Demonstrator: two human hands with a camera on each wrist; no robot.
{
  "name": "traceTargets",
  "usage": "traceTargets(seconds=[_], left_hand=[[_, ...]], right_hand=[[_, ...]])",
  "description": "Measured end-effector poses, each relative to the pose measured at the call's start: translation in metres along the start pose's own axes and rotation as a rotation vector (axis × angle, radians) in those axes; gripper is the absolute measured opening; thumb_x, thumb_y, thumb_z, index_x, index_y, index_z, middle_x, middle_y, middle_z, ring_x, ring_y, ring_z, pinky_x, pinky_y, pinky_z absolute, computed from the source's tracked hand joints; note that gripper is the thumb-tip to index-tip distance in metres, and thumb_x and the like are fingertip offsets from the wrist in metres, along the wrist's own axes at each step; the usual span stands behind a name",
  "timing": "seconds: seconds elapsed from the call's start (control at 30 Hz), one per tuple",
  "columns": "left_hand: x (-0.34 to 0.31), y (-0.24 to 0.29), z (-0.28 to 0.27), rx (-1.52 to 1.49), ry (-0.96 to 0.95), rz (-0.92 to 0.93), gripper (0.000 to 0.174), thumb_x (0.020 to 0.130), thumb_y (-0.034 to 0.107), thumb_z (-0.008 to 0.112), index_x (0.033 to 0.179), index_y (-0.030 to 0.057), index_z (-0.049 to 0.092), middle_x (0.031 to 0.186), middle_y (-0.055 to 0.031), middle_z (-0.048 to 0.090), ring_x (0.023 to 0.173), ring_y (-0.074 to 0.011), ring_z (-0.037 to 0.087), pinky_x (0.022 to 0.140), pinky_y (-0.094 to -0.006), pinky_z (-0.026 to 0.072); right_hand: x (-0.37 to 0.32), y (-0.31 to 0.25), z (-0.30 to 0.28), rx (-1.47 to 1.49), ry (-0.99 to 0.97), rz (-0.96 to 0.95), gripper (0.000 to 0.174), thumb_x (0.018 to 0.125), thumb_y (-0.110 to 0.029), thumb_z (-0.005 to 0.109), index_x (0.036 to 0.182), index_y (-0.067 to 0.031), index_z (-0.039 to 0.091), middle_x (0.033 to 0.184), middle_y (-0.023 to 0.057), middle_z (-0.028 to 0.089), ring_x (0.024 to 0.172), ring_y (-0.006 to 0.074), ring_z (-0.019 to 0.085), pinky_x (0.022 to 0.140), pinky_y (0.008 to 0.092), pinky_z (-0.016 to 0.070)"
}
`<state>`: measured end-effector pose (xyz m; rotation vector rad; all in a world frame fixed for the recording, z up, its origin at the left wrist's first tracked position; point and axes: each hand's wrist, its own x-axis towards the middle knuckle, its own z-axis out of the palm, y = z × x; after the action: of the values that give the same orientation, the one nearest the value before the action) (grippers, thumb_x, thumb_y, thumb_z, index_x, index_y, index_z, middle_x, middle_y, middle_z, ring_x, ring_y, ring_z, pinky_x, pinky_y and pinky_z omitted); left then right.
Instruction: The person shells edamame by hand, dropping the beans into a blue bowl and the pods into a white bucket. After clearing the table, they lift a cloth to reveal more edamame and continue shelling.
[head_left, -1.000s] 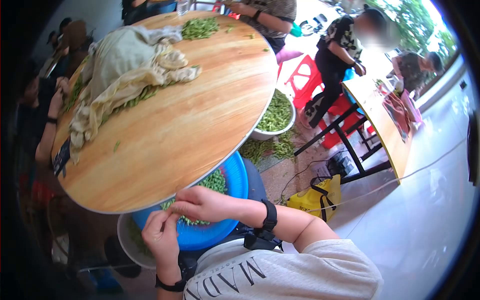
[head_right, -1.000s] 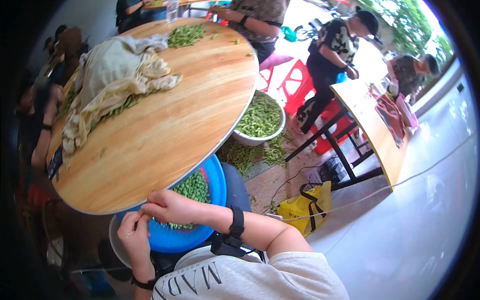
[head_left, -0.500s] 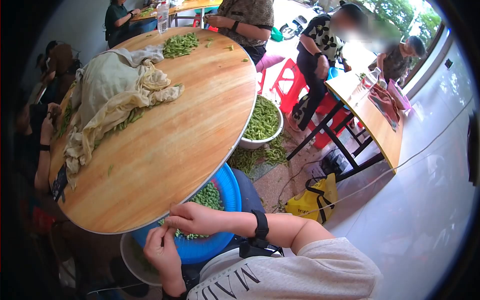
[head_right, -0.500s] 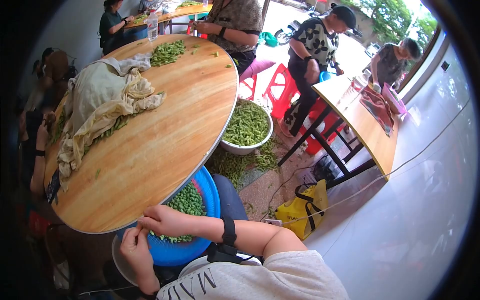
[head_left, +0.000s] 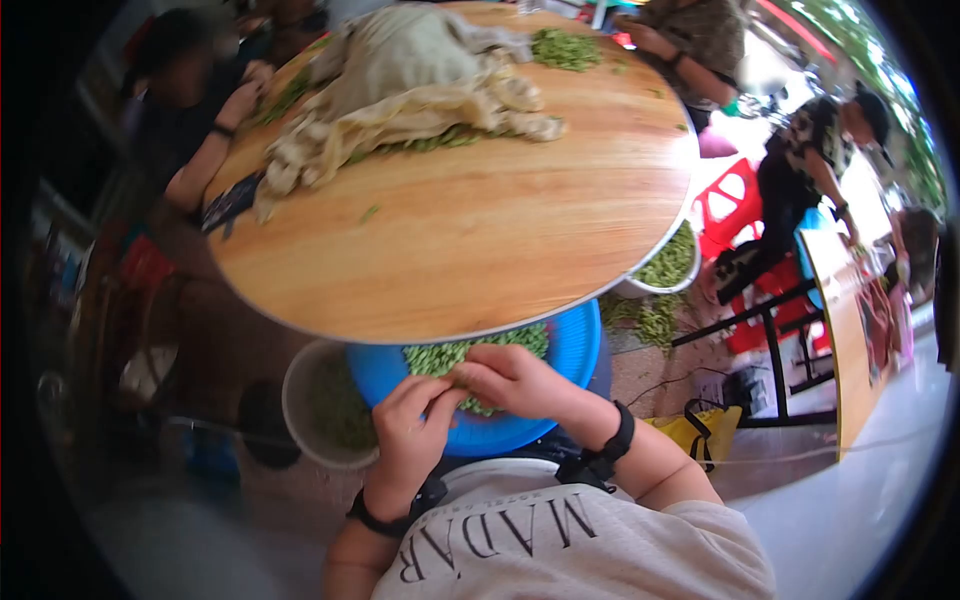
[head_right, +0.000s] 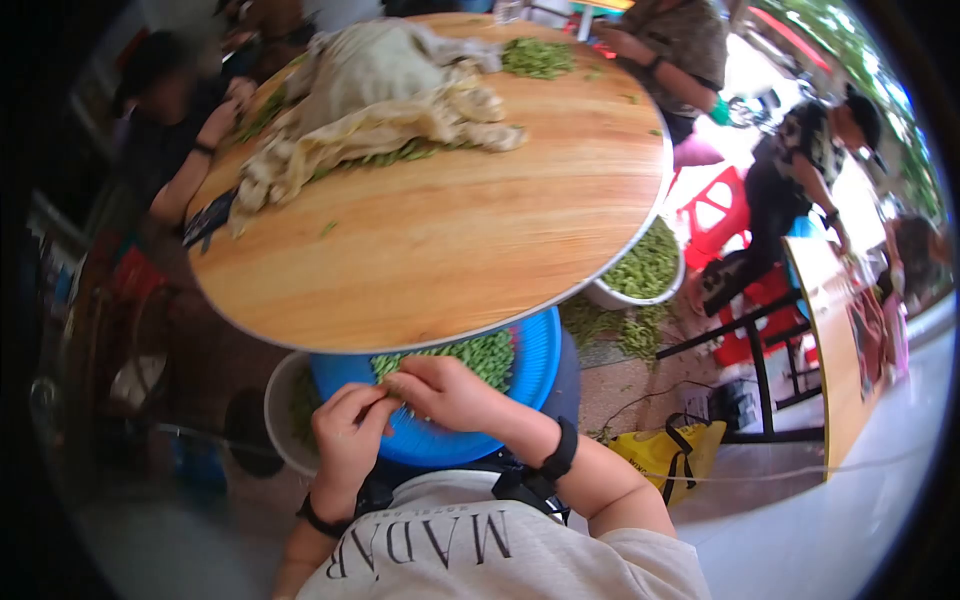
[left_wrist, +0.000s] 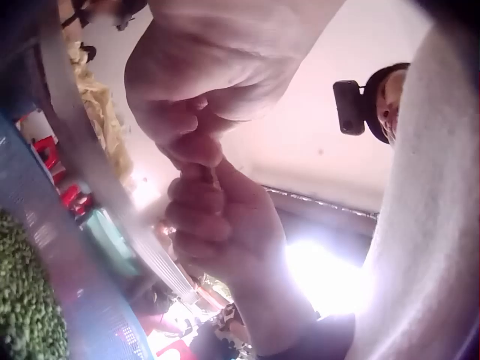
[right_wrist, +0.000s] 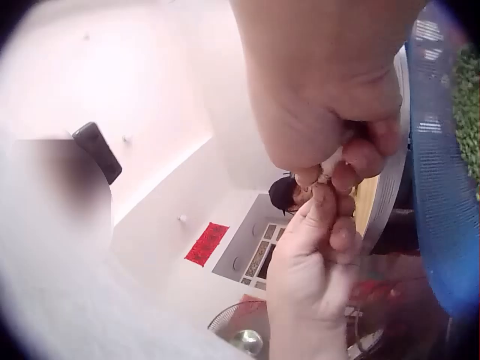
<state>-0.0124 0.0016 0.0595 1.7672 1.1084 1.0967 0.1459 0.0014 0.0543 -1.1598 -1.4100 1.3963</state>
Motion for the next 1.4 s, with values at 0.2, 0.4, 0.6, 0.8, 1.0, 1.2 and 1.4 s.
traceTargets(seconds=[0.2,0.4,0.6,0.8,1.0,1.2,1.4], left_hand=[[0.003,-0.009,-0.007,-0.43,-0.076,-0.498,0.01,0.082,0.008,0.061,0.08,-0.0011,0.063,0.061,-0.002,0.056,0.049,-0.0078,0.051,0.044,-0.0192,0.0378],[0.0,-0.024,-0.008,-0.81,-0.043,-0.65,0.009,0.085,0.008,0.056,0.081,0.0001,0.06,0.06,-0.0015,0.055,0.048,-0.006,0.048,0.041,-0.0179,0.0345],[-0.005,-0.006,-0.013,-0.446,-0.08,-0.435,0.01,0.085,0.007,0.056,0.082,-0.0013,0.06,0.061,-0.0015,0.055,0.05,-0.0059,0.05,0.044,-0.0181,0.039],[-0.006,-0.01,-0.018,-0.172,0.057,-0.243,0.006,0.081,-0.001,0.059,0.086,-0.0036,0.06,0.067,-0.0029,0.057,0.05,-0.0065,0.052,0.045,-0.0194,0.0409],[-0.003,-0.024,-0.027,-0.445,-0.029,-0.458,0.004,0.082,0.002,0.058,0.084,-0.0013,0.058,0.063,-0.001,0.055,0.048,-0.0051,0.049,0.043,-0.0181,0.0379],[-0.005,-0.039,-0.03,-0.446,-0.003,-0.417,0.008,0.084,0.008,0.054,0.081,0.0007,0.053,0.063,0.0001,0.053,0.047,-0.0031,0.042,0.041,-0.017,0.0318],[-0.008,-0.035,-0.036,-0.568,-0.084,-0.516,0.003,0.083,0.002,0.055,0.081,0.0008,0.053,0.069,0.0037,0.051,0.061,-0.0007,0.046,0.051,-0.0157,0.0364]], right_hand=[[0.0,0.0,0.008,-0.272,0.013,-0.147,0.023,0.086,-0.017,0.054,0.072,0.0004,0.05,0.06,0.0176,0.051,0.052,0.032,0.051,0.049,0.036,0.04],[0.003,-0.004,0.005,-0.332,-0.079,-0.165,0.021,0.082,-0.017,0.06,0.074,0.0008,0.054,0.058,0.0147,0.052,0.052,0.0238,0.055,0.047,0.0328,0.0414],[0.008,-0.012,-0.003,-0.079,-0.146,0.056,0.014,0.079,-0.01,0.059,0.08,0.0039,0.059,0.059,0.0049,0.056,0.053,0.0078,0.053,0.048,0.0224,0.0422],[0.017,-0.004,0.004,-0.119,-0.086,0.048,0.012,0.079,-0.008,0.057,0.081,0.0037,0.061,0.063,0.0043,0.058,0.055,0.0067,0.052,0.049,0.0218,0.042],[0.029,-0.017,0.01,0.011,-0.171,0.185,0.015,0.079,-0.009,0.059,0.084,0.0044,0.06,0.061,0.0021,0.055,0.054,0.0058,0.05,0.047,0.0217,0.0409],[0.036,-0.007,0.024,-0.439,0.087,-0.313,0.018,0.075,-0.01,0.065,0.087,0.0024,0.061,0.07,0.0094,0.059,0.057,0.0141,0.056,0.049,0.0248,0.0439],[0.036,0.012,0.019,-0.308,-0.131,-0.387,0.018,0.076,-0.009,0.065,0.091,0.0013,0.062,0.07,0.0089,0.059,0.057,0.0137,0.056,0.05,0.0245,0.0436]])
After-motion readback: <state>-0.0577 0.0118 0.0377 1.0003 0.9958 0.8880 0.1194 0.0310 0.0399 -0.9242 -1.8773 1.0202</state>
